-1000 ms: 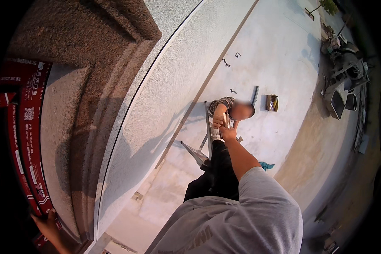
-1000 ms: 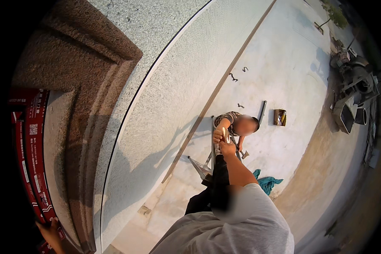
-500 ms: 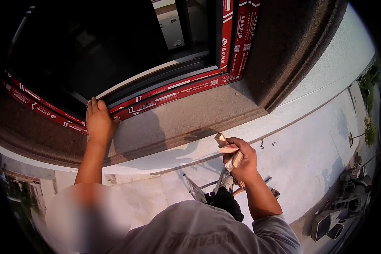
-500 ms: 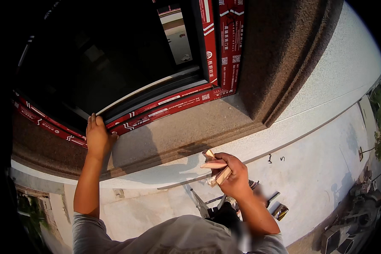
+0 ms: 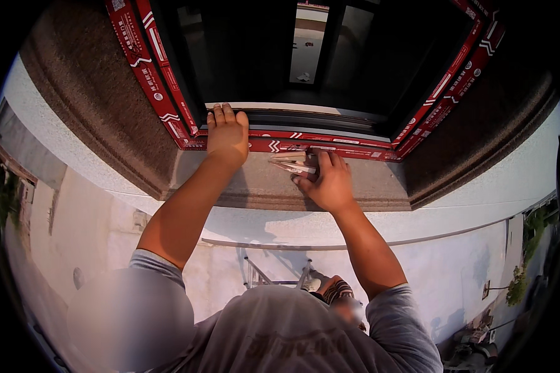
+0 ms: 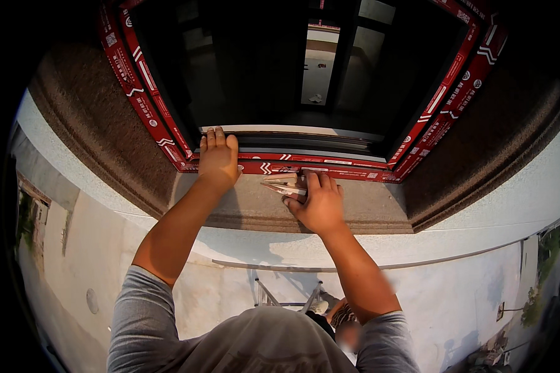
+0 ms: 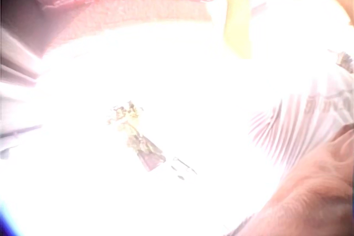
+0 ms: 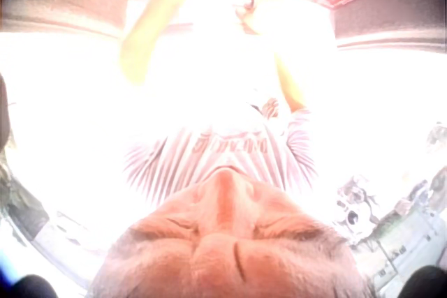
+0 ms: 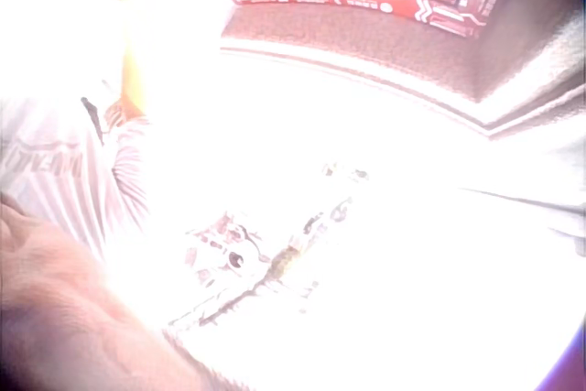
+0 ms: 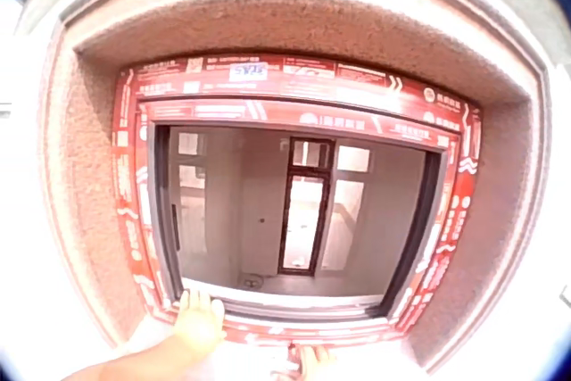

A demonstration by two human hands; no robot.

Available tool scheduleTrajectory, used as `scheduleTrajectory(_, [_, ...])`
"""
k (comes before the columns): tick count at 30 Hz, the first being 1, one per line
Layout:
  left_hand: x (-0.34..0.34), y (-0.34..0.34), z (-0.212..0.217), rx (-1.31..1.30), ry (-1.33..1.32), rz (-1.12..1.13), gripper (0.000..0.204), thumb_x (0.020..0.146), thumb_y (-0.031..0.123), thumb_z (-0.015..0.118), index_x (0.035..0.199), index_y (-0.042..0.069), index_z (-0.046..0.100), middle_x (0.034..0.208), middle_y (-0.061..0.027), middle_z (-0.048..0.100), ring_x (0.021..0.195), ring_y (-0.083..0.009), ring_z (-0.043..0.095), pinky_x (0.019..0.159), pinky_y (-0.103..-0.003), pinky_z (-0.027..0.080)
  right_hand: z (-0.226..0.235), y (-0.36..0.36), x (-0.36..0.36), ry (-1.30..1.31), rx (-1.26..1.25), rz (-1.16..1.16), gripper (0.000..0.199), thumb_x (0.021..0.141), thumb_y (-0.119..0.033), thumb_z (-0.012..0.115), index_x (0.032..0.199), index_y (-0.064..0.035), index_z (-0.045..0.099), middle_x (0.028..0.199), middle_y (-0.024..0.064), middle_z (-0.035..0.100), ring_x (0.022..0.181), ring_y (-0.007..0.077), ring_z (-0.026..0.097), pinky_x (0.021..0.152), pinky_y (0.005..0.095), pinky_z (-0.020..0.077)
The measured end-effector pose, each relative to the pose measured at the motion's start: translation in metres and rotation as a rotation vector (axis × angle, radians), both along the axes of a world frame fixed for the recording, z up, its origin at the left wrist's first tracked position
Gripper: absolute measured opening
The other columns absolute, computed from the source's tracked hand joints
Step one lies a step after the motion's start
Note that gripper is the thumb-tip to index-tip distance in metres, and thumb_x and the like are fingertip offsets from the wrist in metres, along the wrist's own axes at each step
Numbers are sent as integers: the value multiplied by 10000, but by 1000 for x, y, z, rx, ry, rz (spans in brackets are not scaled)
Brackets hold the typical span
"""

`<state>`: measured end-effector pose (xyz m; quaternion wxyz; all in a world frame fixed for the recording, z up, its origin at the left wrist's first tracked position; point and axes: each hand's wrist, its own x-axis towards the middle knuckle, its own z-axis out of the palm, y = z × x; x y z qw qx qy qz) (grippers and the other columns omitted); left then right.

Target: The person installs a window frame into a wall opening. They place wooden shims around the frame, tap them with a hammer, and then apply expanding foam sealant around the perimeter to secure the frame.

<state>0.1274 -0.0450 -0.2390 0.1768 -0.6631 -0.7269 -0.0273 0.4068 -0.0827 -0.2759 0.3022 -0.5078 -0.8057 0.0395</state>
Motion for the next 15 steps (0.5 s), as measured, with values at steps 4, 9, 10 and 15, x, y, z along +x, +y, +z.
scheduleTrajectory(4, [1,-3,2,-13,11,8,759,841,330,896,1379,-13,485,1665,-335,396,1586,-495,341,1319,-577,260,-13,-5,10,72,100,134,641,772,-400,924,1286,-67,735,1290,162,697,1190,373,650,1037,516,479])
scheduleTrajectory(9, [1,-1,-1,-3,-5,7,663,884,276,836,1370,-13,490,1657,-341,405,1581,-503,348,1311,-594,261,-31,-6,14,136,237,208,424,830,-281,890,1201,-100,795,1302,139,714,1200,370,645,1046,504,477])
scheduleTrajectory(10, [1,-2,1,4,-8,-7,575,921,229,780,1360,-15,499,1651,-345,412,1575,-512,356,1305,-606,261,-30,-5,13,174,241,223,379,839,-252,881,1175,-101,794,1291,138,719,1198,369,646,1046,503,478])
scheduleTrajectory(15, [3,-7,6,5,-34,-34,497,951,171,733,1349,-19,503,1644,-356,415,1571,-526,359,1299,-622,261,-33,4,17,262,236,232,205,848,-104,843,1037,-62,773,1223,154,753,1172,375,669,1034,501,502])
